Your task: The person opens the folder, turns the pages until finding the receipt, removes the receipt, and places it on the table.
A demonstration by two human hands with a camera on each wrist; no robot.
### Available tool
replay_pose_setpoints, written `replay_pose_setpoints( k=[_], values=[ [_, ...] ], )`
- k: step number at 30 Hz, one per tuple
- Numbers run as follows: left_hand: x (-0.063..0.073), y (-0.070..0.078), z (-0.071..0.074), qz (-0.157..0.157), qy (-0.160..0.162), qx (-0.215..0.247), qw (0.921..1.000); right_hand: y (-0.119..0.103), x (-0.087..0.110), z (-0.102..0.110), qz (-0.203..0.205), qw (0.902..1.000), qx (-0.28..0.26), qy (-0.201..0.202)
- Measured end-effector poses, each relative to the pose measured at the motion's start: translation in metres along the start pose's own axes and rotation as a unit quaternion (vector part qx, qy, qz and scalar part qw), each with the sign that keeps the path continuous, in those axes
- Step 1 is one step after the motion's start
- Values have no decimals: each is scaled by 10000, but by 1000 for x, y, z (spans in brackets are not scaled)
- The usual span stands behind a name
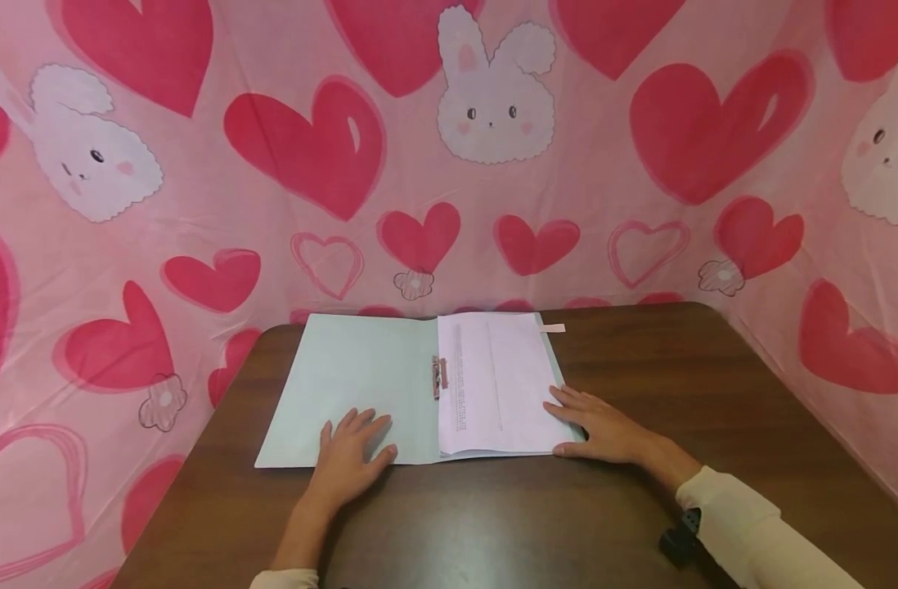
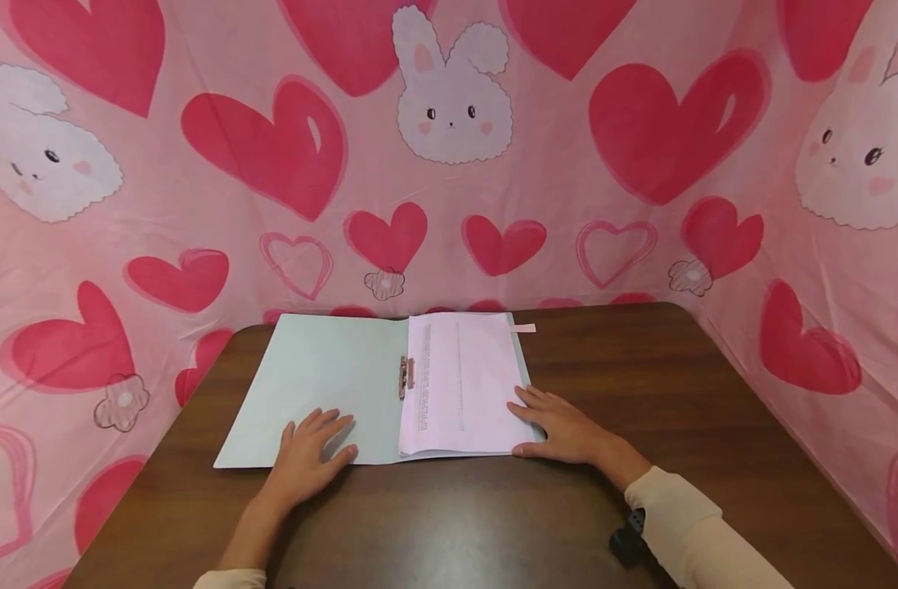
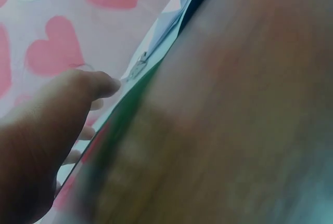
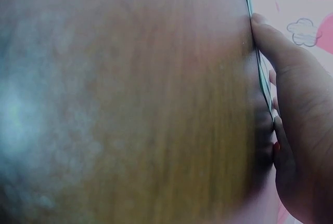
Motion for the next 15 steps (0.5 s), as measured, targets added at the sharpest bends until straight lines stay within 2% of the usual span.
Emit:
replay_pose_setpoints(
  k=[9, 15],
  values=[
    [-10, 15, -10, -178, -151, 86, 9997, -1, 2, 1, -42, 10000, -11, -8],
    [-13, 23, -13, -337, -77, -1, 9994, -2, 1, 1, -42, 10000, 0, -50]
  ],
)
Point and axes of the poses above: each hand's wrist, its own x-axis away from the middle knuckle, its own z-axis out of the back of the hand, y = z × x, the point moved 8 cm from there along -x, towards the middle knuckle, and after that the axes turned 11 degrees about -z, right-handed, at the moved point
